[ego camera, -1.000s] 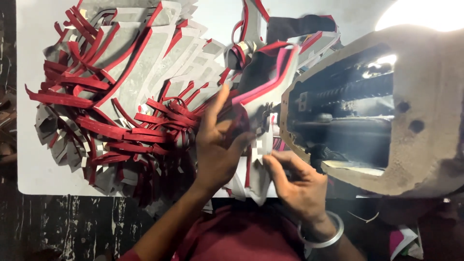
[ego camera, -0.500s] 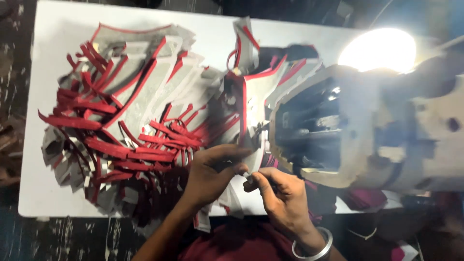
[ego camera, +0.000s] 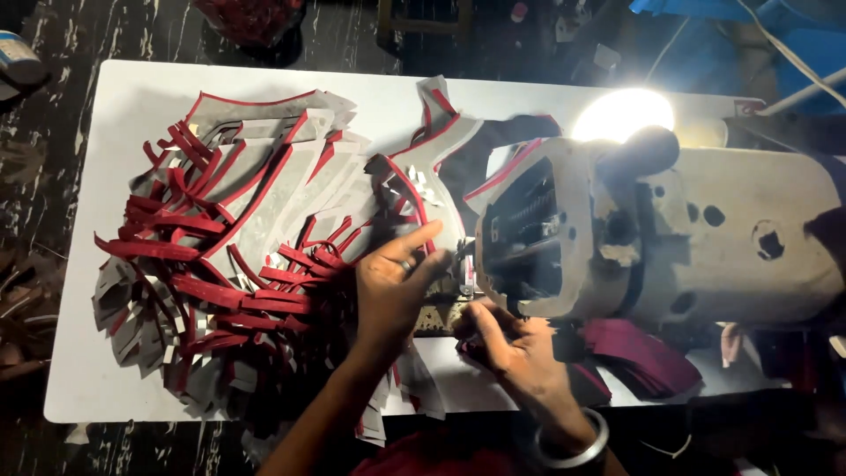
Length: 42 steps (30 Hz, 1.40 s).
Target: Stitching various components of shoe uppers together using an industrial sewing machine.
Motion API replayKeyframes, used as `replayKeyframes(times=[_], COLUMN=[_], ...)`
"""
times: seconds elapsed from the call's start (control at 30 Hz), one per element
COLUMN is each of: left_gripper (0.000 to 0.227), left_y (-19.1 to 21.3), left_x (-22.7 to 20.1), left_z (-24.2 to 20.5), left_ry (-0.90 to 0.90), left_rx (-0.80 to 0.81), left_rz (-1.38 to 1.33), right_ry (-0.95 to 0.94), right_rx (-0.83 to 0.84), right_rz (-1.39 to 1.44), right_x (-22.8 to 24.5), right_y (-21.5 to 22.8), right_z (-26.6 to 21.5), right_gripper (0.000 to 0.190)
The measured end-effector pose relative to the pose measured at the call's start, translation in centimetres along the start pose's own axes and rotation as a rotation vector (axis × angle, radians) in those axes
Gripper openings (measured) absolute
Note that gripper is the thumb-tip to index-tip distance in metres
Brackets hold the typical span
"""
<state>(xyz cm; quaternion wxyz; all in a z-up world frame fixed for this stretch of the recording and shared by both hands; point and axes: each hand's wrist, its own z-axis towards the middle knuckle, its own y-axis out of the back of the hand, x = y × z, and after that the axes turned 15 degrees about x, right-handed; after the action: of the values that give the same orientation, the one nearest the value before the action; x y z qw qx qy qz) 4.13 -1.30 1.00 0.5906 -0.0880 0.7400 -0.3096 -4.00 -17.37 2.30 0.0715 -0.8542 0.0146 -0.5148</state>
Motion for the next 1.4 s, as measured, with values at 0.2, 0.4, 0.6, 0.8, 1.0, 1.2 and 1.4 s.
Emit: replayKeyframes(times=[0.2,0.4,0.6,0.8,1.0,1.2,1.4], left_gripper=[0.046,0.058,0.030,0.023,0.022,0.022,0.029], left_y=[0.1,2.7,2.0,2.9,2.1,1.9,6.7], left_x=[-4.8,-1.3,-1.1,0.0,-3.3,-4.5,-1.8], left_z=[-3.7,-5.7,-4.7,-4.0,-5.2,-7.7,-10.0], left_ry=[0.102,0.105,0.118,0.041,-0.019,0.166,0.284], left_rx=[-0.003,-0.040,-0.005,-0.033,0.060,-0.047,-0.007], left_rz=[0.978,2.028,2.107,2.116,1.763,0.946,0.469], right_ry=[0.123,0.150,0.211,0.153,0.063,0.121,0.003], right_rx=[-0.199,-0.204,-0.211,-0.223,0.052,0.200,0.156], right_rz=[-0.995,-0.847,-0.835,-0.595,-0.328,-0.206,0.082], right_x=[-2.8,-8.1,-7.8,-8.6,-3.9,-4.6,-7.5], right_y=[7.1,10.3,10.3,11.2,7.2,5.4,11.7], right_z=[-2.5,-2.7,-2.7,-3.4,-3.1,-4.1,-4.3], right_gripper=[0.030,0.026,0.007,0.010,0.025,0.035,0.024])
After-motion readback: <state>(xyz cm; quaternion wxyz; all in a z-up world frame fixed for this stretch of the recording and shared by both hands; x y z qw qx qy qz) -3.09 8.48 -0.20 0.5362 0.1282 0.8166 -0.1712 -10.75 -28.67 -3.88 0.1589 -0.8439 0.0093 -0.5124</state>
